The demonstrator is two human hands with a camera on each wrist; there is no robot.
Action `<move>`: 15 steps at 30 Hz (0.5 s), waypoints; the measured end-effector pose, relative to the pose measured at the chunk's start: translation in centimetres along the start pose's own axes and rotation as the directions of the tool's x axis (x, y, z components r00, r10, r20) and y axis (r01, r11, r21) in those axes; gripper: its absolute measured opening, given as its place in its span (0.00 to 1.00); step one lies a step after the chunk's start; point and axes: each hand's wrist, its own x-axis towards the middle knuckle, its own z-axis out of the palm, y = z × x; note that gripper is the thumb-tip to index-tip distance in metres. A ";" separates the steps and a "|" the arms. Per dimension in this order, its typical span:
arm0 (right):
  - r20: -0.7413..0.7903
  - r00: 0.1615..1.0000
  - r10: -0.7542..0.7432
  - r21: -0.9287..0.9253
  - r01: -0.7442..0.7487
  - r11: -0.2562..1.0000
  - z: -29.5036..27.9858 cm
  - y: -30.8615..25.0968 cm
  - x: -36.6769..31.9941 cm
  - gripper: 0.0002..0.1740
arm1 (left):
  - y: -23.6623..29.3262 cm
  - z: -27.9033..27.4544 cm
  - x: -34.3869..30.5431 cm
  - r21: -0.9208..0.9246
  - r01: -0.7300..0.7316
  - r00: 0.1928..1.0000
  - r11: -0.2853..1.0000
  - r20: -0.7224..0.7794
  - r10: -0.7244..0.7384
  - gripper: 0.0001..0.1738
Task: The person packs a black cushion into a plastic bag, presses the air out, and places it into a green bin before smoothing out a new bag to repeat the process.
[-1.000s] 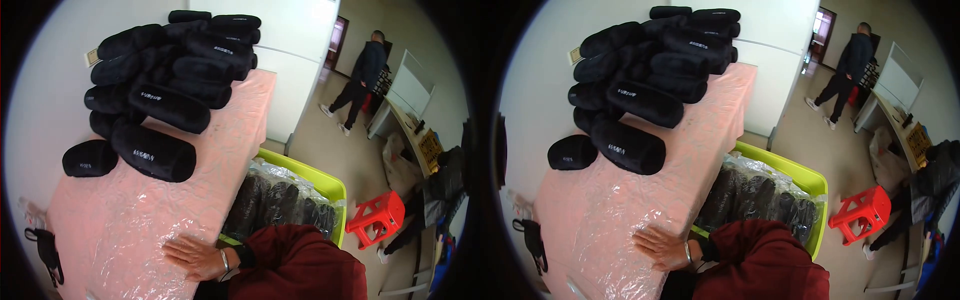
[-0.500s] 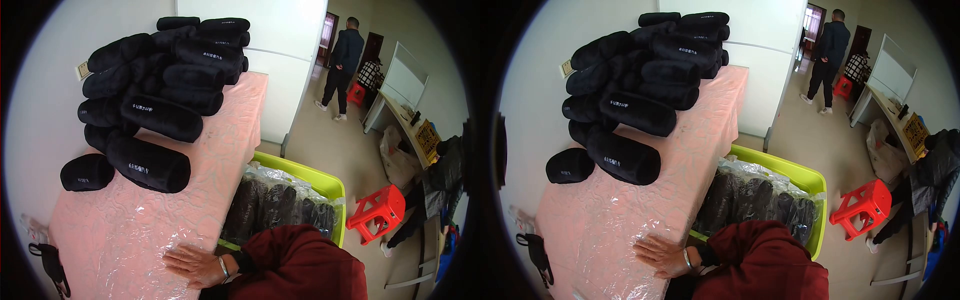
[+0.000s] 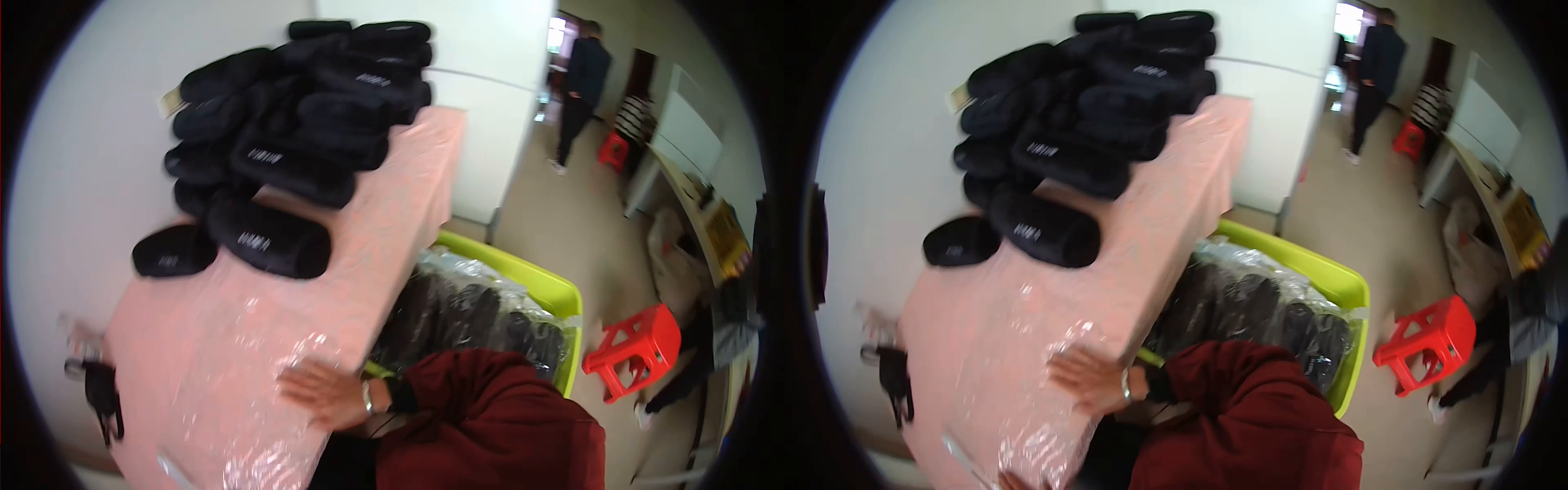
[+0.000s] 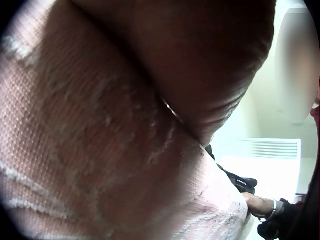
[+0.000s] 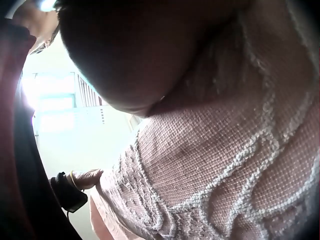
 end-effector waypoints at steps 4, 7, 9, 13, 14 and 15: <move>0.009 1.000 -0.026 -0.046 0.026 0.999 -2.4 -0.6 -0.3 0.46 | -0.3 -0.3 -2.6 -0.126 0.161 0.986 0.979 0.073 -0.152 0.52; 0.047 0.999 -0.022 -0.062 0.025 0.998 -3.3 -1.7 -1.3 0.47 | 1.3 -2.2 -3.3 -0.154 0.214 0.975 0.965 0.087 -0.203 0.55; 0.065 0.997 -0.030 -0.074 0.034 0.997 -4.3 -2.3 -1.9 0.46 | 1.7 -2.3 -4.0 -0.146 0.318 0.946 0.937 0.115 -0.303 0.57; 0.089 0.993 -0.072 0.018 0.071 0.997 -5.0 -0.8 -2.2 0.44 | 1.8 -2.2 -4.8 -0.163 0.279 0.959 0.946 0.088 -0.268 0.58; 0.080 0.994 -0.069 0.055 0.064 0.996 -5.4 -0.5 -1.8 0.43 | 1.9 -2.4 -4.6 -0.164 0.272 0.961 0.948 0.101 -0.259 0.58; 0.080 0.994 -0.078 0.054 0.073 0.996 -5.7 -0.6 -1.2 0.43 | 1.7 -2.7 -4.1 -0.165 0.259 0.964 0.952 0.112 -0.243 0.58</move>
